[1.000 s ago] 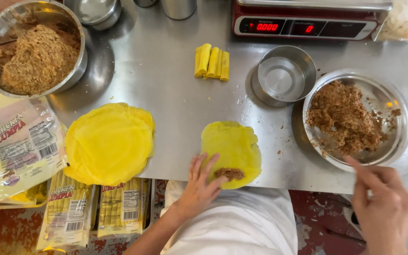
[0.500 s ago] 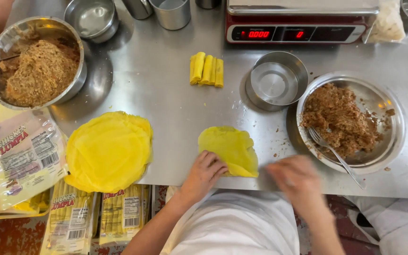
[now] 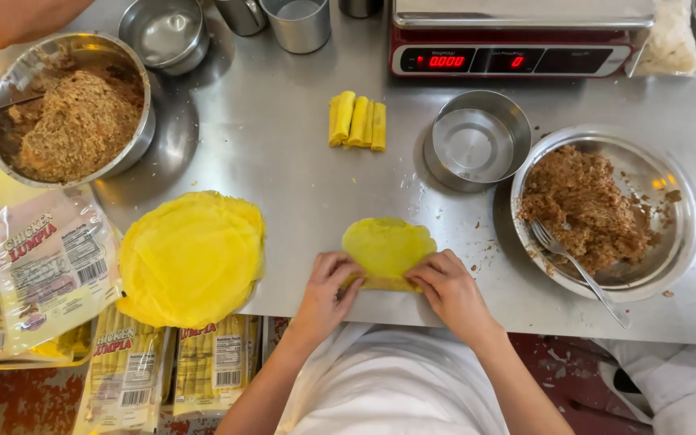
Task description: Assembling food rolls by placing meat filling onto yellow wrappers and rolling them into cylinders on a production table.
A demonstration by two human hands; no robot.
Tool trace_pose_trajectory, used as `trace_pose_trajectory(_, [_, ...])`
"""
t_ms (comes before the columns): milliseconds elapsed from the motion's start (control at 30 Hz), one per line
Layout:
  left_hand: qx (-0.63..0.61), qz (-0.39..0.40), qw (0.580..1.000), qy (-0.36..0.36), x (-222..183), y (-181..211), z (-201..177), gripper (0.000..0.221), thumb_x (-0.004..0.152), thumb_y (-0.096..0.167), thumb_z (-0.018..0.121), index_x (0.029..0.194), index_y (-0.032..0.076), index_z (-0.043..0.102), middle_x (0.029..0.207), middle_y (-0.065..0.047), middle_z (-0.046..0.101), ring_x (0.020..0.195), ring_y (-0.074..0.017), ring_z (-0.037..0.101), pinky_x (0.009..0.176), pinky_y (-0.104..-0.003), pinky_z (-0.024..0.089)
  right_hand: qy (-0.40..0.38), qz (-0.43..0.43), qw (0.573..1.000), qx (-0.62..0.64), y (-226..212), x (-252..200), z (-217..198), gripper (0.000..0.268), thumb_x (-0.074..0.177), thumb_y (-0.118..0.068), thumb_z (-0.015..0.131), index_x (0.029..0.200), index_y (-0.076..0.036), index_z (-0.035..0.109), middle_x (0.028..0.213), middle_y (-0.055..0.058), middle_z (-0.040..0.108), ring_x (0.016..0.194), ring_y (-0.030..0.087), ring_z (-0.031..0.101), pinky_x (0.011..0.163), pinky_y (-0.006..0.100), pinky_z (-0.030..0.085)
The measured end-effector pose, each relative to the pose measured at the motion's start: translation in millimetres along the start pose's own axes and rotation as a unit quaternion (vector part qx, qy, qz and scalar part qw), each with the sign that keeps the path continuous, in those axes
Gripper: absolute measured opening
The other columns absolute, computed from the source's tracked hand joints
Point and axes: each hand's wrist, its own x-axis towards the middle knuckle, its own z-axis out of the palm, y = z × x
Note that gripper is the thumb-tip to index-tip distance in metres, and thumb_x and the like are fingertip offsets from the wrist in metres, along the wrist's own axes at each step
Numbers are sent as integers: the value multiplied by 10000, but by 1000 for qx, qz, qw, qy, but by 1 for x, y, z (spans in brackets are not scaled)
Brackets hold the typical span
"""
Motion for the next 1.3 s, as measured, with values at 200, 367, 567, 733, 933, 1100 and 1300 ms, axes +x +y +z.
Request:
trace_pose_trajectory(200, [50, 80, 995, -41, -4, -21, 5, 282, 962, -47, 628, 1140, 152, 717, 1111, -62, 593, 1117, -302, 563, 982, -408, 505, -20, -32, 999, 19, -14, 6, -18, 118, 886, -212, 828, 972, -135, 807, 946, 13, 715, 933, 221, 670, 874, 373, 580])
trace_pose_trajectory(367, [121, 133, 980, -81, 2, -16, -10, 351, 1015, 206, 691, 1352, 108, 684, 1284, -87, 602, 1291, -330, 487, 1025, -432, 421, 2, -28, 999, -28, 11, 2, 0, 120, 936, -99, 737, 1025, -123, 814, 938, 20, 715, 947, 233, 691, 875, 348, 586])
trace_pose_trajectory(567, [19, 127, 990, -50, 5, -27, -2, 253, 1013, -27, 610, 1198, 98, 730, 1051, -57, 704, 1090, -271, 668, 1019, -416, 535, 25, -33, 999, 6, 1, 7, -16, 131, 907, -146, 796, 1034, -122, 814, 915, 21, 724, 941, 221, 704, 855, 355, 614])
trace_pose_trajectory(733, [-4, 177, 980, -95, -17, -35, -10, 261, 981, -81, 569, 1161, 33, 721, 1091, -116, 709, 1077, -332, 648, 985, -482, 545, -3, -79, 997, 17, -12, -16, -25, 101, 948, -96, 729, 1027, -95, 792, 955, 45, 709, 906, 234, 663, 818, 357, 578])
trace_pose_trajectory(933, [13, 154, 988, -11, -46, -20, -16, 321, 941, -150, 641, 1209, 19, 695, 1166, -153, 641, 1060, -317, 609, 922, -410, 559, -53, -84, 995, -13, -8, -39, -7, 174, 924, -71, 749, 1097, -79, 766, 1058, 54, 681, 963, 249, 637, 850, 386, 541])
trace_pose_trajectory(1100, [19, 118, 991, 60, -47, -3, 10, 297, 874, -103, 763, 1143, 16, 725, 1145, -154, 644, 993, -272, 646, 895, -340, 621, -53, -93, 994, -7, -6, -40, -5, 148, 954, -81, 714, 1094, -76, 765, 1053, 59, 692, 961, 262, 641, 853, 397, 536])
trace_pose_trajectory(1300, [23, 171, 985, 0, -34, 14, 30, 166, 1046, -44, 574, 1160, -50, 695, 1153, -176, 652, 1056, -352, 671, 951, -448, 592, 8, 6, 999, -31, -17, -58, -3, 291, 940, -29, 694, 1224, -84, 730, 1132, 86, 682, 1055, 299, 613, 890, 396, 541])
